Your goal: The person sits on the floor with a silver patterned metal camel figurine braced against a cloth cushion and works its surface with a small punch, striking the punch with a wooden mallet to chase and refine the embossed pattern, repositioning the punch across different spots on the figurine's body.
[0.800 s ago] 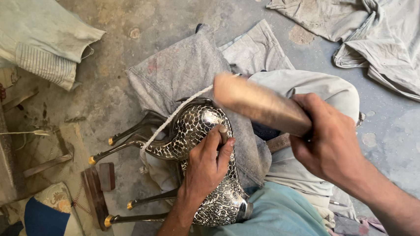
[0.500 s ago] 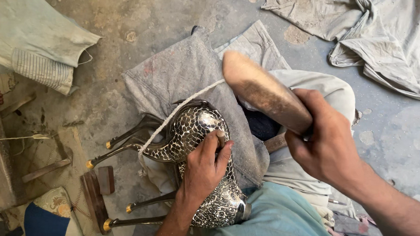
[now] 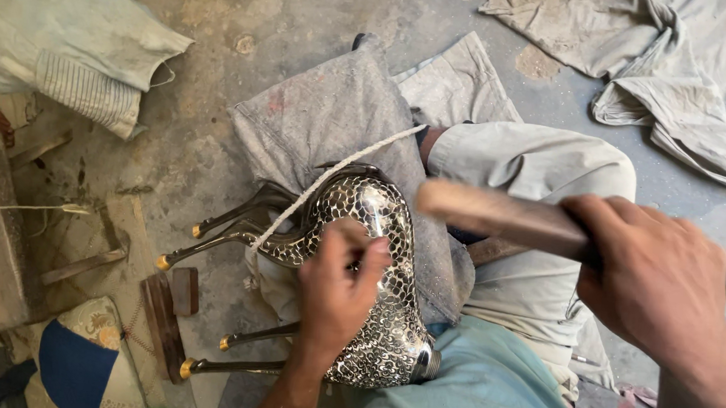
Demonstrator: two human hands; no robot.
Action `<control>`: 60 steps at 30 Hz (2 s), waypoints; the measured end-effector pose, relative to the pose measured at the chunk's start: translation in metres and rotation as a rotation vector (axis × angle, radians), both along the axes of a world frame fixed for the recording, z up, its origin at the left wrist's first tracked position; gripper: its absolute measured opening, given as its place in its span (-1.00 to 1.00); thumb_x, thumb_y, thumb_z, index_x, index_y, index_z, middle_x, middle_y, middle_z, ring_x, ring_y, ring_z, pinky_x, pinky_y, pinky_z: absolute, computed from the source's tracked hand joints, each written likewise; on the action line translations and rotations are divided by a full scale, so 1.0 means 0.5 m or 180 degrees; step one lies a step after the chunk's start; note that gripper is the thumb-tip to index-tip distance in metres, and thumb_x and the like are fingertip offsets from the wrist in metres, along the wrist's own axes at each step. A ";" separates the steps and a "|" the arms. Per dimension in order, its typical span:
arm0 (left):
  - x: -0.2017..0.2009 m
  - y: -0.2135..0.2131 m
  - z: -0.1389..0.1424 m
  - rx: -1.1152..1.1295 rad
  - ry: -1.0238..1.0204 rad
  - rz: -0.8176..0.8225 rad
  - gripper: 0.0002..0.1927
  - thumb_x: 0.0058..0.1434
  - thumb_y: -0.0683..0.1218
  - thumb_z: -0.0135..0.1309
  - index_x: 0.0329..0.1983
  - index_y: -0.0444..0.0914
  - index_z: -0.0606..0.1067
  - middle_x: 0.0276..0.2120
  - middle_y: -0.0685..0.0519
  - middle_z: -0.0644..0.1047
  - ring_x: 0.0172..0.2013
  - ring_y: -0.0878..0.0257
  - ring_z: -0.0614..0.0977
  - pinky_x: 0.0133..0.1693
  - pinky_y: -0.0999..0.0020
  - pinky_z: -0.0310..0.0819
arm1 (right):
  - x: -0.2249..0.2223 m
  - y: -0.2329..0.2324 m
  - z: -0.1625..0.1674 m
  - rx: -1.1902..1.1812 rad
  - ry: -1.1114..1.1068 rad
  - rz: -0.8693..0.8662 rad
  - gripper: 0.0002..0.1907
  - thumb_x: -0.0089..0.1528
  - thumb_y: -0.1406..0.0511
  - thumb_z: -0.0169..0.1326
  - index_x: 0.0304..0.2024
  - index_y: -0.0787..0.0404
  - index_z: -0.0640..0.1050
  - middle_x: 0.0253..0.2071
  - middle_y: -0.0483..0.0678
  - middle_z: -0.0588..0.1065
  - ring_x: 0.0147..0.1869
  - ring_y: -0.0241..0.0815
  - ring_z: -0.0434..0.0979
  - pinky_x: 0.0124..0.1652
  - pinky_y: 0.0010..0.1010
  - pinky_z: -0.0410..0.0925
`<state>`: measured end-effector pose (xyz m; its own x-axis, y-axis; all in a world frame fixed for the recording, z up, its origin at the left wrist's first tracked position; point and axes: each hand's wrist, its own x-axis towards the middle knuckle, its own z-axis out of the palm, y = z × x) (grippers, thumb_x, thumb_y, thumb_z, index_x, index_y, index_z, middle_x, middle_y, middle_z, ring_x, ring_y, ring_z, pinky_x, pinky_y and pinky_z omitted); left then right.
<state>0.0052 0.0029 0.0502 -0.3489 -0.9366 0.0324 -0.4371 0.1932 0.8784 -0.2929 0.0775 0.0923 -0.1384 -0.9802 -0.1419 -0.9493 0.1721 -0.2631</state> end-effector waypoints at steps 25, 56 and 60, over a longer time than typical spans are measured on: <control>0.030 0.114 -0.053 -0.0589 0.0212 0.0290 -0.73 0.42 -0.20 0.13 0.02 -0.37 0.30 -0.32 -0.05 0.63 -0.43 0.36 0.66 -0.54 0.55 0.46 | 0.033 -0.063 -0.056 -0.0914 -0.0262 0.1293 -0.19 0.09 0.40 0.11 0.41 -0.10 0.34 0.02 -0.05 0.53 -0.16 -0.06 0.49 -0.16 -0.22 0.33; 0.159 0.198 -0.185 -0.0567 -0.0210 0.0244 -0.72 0.34 -0.08 0.17 0.09 -0.19 0.47 -0.21 0.04 0.65 -0.32 0.35 0.62 -0.28 0.40 0.55 | 0.066 -0.152 0.139 -0.0887 -0.0671 0.1856 -0.32 0.12 0.25 -0.02 0.35 0.00 0.47 -0.03 -0.16 0.52 -0.04 -0.15 0.51 -0.09 -0.29 0.33; 0.167 0.205 -0.194 -0.0459 -0.0167 0.0243 -0.68 0.36 -0.06 0.17 0.15 -0.15 0.45 -0.17 0.07 0.66 -0.30 0.39 0.64 -0.26 0.45 0.58 | 0.061 -0.144 0.134 -0.1056 -0.0181 0.2075 -0.31 0.09 0.23 -0.01 0.34 0.03 0.47 -0.03 -0.09 0.51 -0.04 -0.11 0.52 -0.13 -0.27 0.32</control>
